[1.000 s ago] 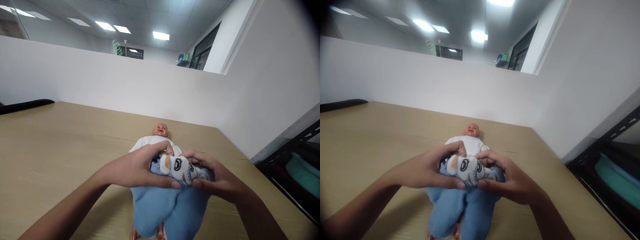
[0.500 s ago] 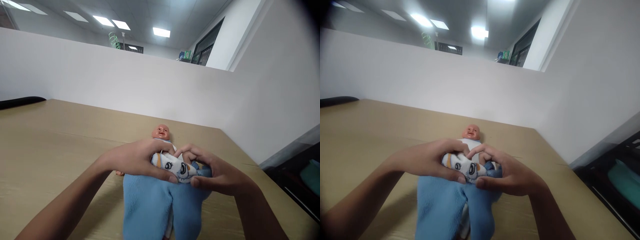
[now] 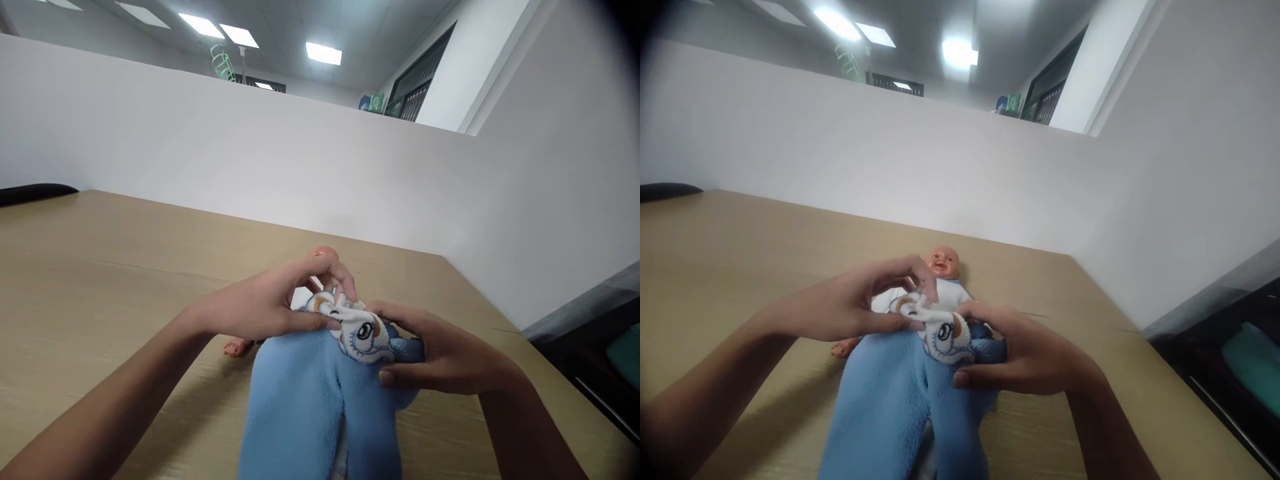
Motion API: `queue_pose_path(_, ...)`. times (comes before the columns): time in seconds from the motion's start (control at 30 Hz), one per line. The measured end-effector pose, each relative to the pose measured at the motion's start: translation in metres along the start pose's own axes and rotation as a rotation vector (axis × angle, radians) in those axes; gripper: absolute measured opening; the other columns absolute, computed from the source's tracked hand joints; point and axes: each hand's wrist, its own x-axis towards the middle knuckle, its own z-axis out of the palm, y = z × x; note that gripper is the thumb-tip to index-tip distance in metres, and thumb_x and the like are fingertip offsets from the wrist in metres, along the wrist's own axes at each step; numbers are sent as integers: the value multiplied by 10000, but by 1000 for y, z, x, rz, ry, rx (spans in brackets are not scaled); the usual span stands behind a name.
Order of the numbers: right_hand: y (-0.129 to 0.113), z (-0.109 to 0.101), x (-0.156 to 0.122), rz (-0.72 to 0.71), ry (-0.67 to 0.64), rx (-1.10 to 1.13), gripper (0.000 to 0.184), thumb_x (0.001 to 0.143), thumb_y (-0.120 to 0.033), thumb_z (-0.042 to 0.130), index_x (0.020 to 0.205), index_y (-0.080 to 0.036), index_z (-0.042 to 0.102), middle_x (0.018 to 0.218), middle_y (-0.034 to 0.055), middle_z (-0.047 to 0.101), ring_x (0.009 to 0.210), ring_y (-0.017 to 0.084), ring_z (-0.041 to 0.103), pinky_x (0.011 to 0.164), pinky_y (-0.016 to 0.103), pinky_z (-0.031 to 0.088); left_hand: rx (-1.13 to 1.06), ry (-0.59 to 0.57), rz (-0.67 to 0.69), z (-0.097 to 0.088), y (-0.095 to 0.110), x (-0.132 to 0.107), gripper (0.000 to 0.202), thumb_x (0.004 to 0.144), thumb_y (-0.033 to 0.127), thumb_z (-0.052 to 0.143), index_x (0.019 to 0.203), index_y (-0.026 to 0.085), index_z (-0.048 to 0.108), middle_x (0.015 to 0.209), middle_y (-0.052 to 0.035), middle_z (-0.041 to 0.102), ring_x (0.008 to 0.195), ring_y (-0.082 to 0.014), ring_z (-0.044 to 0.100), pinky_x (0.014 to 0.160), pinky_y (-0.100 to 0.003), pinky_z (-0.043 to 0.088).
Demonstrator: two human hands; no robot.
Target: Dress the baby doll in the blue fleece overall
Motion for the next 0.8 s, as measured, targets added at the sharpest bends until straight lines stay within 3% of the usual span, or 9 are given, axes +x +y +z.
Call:
queue_pose_path(0.13,3,3,4,-42,47,83,504,833,-389,871,1274,-246,673,1164,57,729,1086,258,677,912,336,563,-125,12,31,2,-2,0,346,932,94,665,1244,230,601,1320,-69,647,1167,-215,638,973,-336,504)
queue_pose_path(0.27,3,8,10,-115,58,173,769,796,-342,907,1476,-284,554,1404,84,652,1307,288,605,1086,395,504,-192,45,82,6,-4,1,326,936,72,651,1225,218,612,1306,-71,651,1186,-211,635,985,-327,500)
queue_pose_path(0.33,2,10,13,-125,45,216,831,790,-340,911,1516,-293,509,1433,85,633,1322,286,594,1094,399,493,-221,59,95,7,-3,2,286,957,101,652,1217,214,614,1274,-73,659,1169,-208,644,971,-322,506)
queue_pose_path(0.4,1,12,14,-104,39,236,693,799,-357,902,1412,-261,594,1305,74,681,1182,260,646,992,362,529,-227,68,99,6,-3,2,288,967,149,674,1238,217,607,1270,-77,659,1153,-207,649,956,-319,512)
queue_pose_path(0.47,1,12,13,-78,71,239,445,814,-362,892,1179,-227,676,1078,33,696,971,203,651,839,300,527,-180,74,66,4,-2,1,349,965,225,713,1291,234,589,1295,-75,651,1152,-212,644,950,-320,513)
queue_pose_path(0.57,1,13,12,-99,182,256,284,851,-325,864,927,-225,609,887,-18,608,821,152,576,725,259,467,-11,24,-72,1,-3,0,511,923,382,786,1372,278,564,1320,-54,642,1125,-228,637,911,-319,512)
queue_pose_path(0.67,2,14,10,-180,324,210,298,838,-289,874,874,-231,584,960,1,574,897,172,575,775,279,483,125,-58,-139,0,-7,0,482,886,481,807,1283,263,643,1216,-27,670,1043,-225,636,870,-309,499)
queue_pose_path(0.8,4,16,9,-262,442,184,288,817,-241,885,868,-238,602,1127,40,601,1013,200,605,828,301,533,66,-118,-75,2,-8,2,335,934,456,747,1159,212,699,1052,-28,693,963,-215,643,835,-308,513)
